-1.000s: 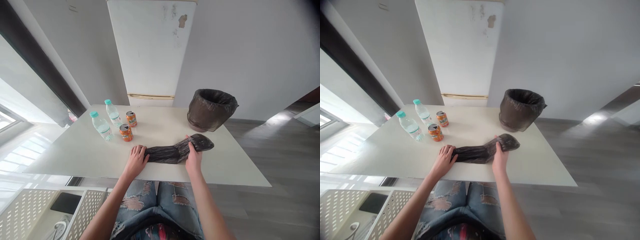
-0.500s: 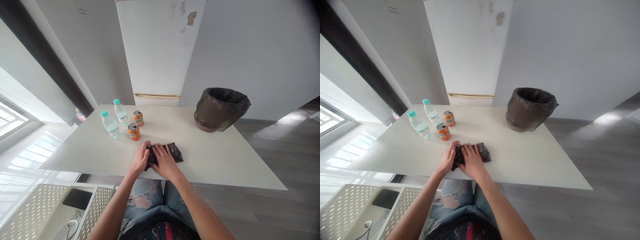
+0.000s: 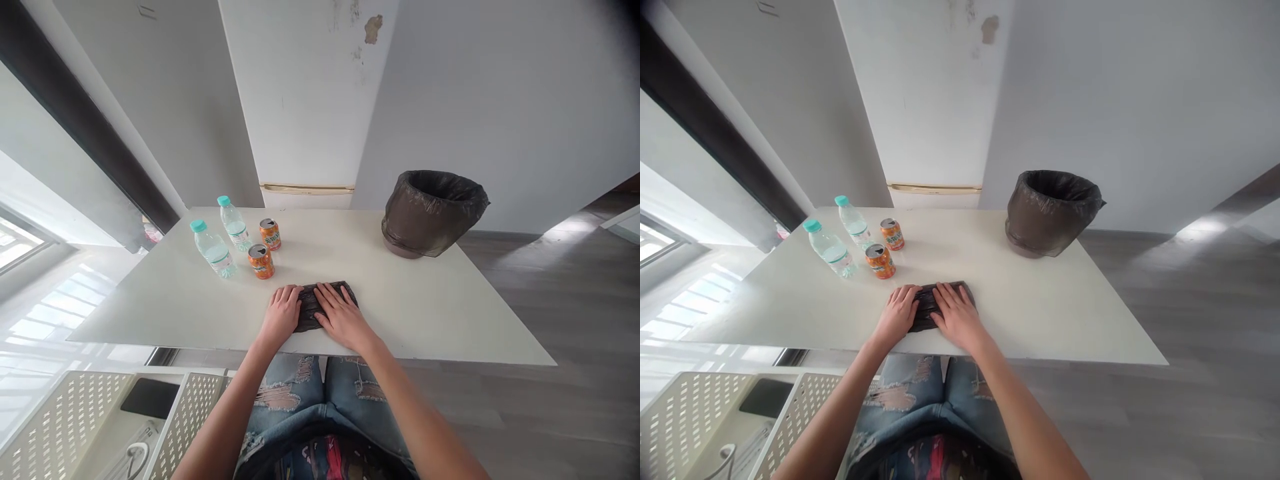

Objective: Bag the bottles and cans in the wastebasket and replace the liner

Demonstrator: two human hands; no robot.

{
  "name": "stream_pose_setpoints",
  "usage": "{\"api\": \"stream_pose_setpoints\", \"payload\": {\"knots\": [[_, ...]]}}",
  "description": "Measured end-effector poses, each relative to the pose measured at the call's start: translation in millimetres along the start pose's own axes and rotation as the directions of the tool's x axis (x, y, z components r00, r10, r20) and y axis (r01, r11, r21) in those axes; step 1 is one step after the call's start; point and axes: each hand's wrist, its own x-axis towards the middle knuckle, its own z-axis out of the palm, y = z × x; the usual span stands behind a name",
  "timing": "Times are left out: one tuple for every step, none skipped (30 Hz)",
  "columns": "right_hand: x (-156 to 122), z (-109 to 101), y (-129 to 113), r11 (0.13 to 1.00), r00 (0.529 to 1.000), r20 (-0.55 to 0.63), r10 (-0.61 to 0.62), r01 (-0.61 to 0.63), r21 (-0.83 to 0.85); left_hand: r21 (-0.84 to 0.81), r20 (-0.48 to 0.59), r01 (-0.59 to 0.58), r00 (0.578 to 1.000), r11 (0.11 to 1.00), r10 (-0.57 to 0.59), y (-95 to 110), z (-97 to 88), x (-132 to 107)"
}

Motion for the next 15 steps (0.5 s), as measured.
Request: {"api": "stream_pose_setpoints", "payload": {"knots": [[0.9, -0.4, -0.6, 1.0, 1.0, 0.004, -0.004, 0.004, 0.01, -0.003, -0.002, 0.004, 1.0, 1.0, -0.004, -0.2, -0.1, 0.3], [1.5, -1.9, -1.8, 1.0, 1.0, 0.007, -0.012, 0.011, 0.029, -0.004, -0.008, 0.006, 1.0, 1.0, -0.006, 0.0, -0.7, 0.4], [1.5, -4.4, -3.1, 0.998, 1.0, -0.002, -0.013, 0.013, 0.057, -0.006, -0.017, 0.005, 1.0, 1.0, -0.005, 0.6, -1.9, 0.3], [0.7, -7.6, -4.0, 0.995, 0.999, -0.039, 0.012, -0.009, 0.096, -0.006, -0.025, 0.0, 1.0, 1.0, 0.0, 1.8, -3.8, -0.1], [-1.0, -11.2, -4.1, 0.987, 0.991, -0.107, 0.077, -0.061, 0.147, -0.001, -0.032, -0.01, 0.999, 1.0, 0.01, 3.7, -6.2, -0.7], [-3.5, -15.1, -3.1, 0.969, 0.965, -0.194, 0.179, -0.139, 0.207, 0.01, -0.035, -0.024, 0.999, 1.0, 0.024, 6.5, -9.2, -1.6], [-6.6, -19.2, -1.0, 0.936, 0.911, -0.279, 0.303, -0.229, 0.268, 0.027, -0.035, -0.043, 0.998, 0.999, 0.044, 10.0, -12.6, -2.8], [-10.0, -23.3, 2.4, 0.893, 0.839, -0.344, 0.42, -0.314, 0.323, 0.048, -0.034, -0.068, 0.997, 0.997, 0.07, 14.2, -16.1, -4.1], [-13.6, -27.6, 6.6, 0.851, 0.774, -0.38, 0.506, -0.377, 0.365, 0.07, -0.027, -0.099, 0.994, 0.993, 0.101, 18.8, -19.5, -5.4], [-16.8, -32.0, 11.3, 0.829, 0.744, -0.388, 0.544, -0.406, 0.385, 0.088, -0.018, -0.134, 0.991, 0.987, 0.136, 23.5, -22.7, -6.7], [-19.5, -36.4, 16.2, 0.834, 0.758, -0.376, 0.533, -0.396, 0.384, 0.097, -0.002, -0.169, 0.985, 0.981, 0.17, 27.9, -25.4, -7.9], [-21.7, -40.5, 20.6, 0.858, 0.801, -0.353, 0.484, -0.354, 0.372, 0.098, 0.021, -0.198, 0.98, 0.975, 0.197, 31.6, -27.5, -8.9], [-23.3, -44.2, 24.3, 0.888, 0.853, -0.325, 0.408, -0.289, 0.357, 0.093, 0.05, -0.214, 0.977, 0.972, 0.21, 34.2, -29.1, -9.9], [-24.5, -47.1, 27.1, 0.918, 0.904, -0.29, 0.314, -0.21, 0.338, 0.088, 0.084, -0.215, 0.975, 0.973, 0.208, 35.4, -30.1, -11.0], [-25.8, -48.8, 29.0, 0.941, 0.945, -0.247, 0.214, -0.132, 0.313, 0.082, 0.119, -0.208, 0.973, 0.975, 0.198, 35.4, -30.7, -12.5]]}}
